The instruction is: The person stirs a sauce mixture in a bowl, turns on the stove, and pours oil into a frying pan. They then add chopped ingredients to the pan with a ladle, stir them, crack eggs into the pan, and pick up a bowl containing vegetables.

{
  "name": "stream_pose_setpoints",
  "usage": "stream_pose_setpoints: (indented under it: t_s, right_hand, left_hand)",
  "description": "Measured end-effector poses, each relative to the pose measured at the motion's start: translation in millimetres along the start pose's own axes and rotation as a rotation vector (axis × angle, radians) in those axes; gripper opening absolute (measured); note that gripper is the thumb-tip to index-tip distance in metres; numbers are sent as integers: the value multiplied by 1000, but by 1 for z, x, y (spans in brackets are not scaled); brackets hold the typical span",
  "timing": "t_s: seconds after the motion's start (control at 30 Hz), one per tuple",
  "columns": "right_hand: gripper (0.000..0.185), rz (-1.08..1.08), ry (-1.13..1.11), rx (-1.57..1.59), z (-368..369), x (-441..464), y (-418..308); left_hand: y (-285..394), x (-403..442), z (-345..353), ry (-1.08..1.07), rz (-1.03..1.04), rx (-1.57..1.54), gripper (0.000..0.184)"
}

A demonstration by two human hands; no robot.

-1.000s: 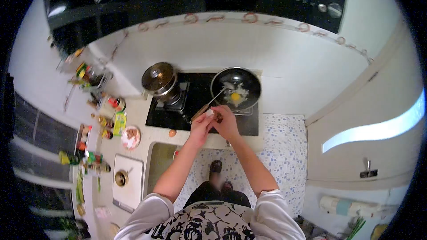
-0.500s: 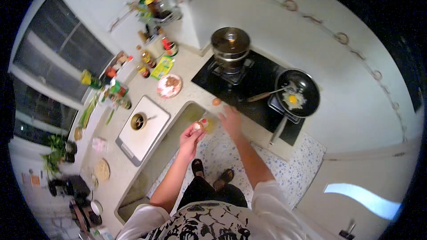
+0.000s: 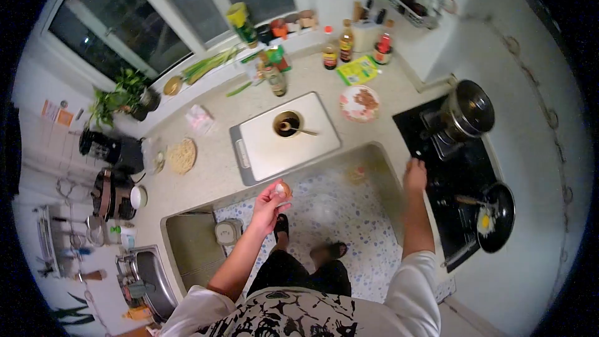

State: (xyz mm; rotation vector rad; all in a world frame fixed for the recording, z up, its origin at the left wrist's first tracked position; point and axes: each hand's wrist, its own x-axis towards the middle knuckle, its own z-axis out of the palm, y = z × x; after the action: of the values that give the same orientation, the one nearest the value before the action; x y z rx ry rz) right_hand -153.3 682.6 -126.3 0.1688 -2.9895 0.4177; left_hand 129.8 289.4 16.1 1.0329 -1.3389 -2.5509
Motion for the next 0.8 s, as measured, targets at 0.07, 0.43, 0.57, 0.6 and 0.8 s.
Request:
stream_pose_setpoints:
  t_s: [0.07, 0.43, 0.57, 0.6, 0.8]
  right_hand:
    - [18, 40, 58, -9, 7, 1, -3]
    - [14, 382, -347, 1372, 44, -103, -131]
    - [16, 539, -539, 1618, 63, -172, -234]
    - [18, 592, -616, 1626, 65, -186, -258]
    - [28, 559, -1000, 1589, 58, -232, -399]
  left_hand:
    - [12, 0, -29, 22, 29, -10, 53]
    - [101, -5, -195, 310, 193, -116, 46]
    - [169, 2, -292, 543, 400, -101, 41]
    - [188, 7, -325, 598, 468, -58, 39]
    - [294, 79, -530, 947, 689, 207, 43]
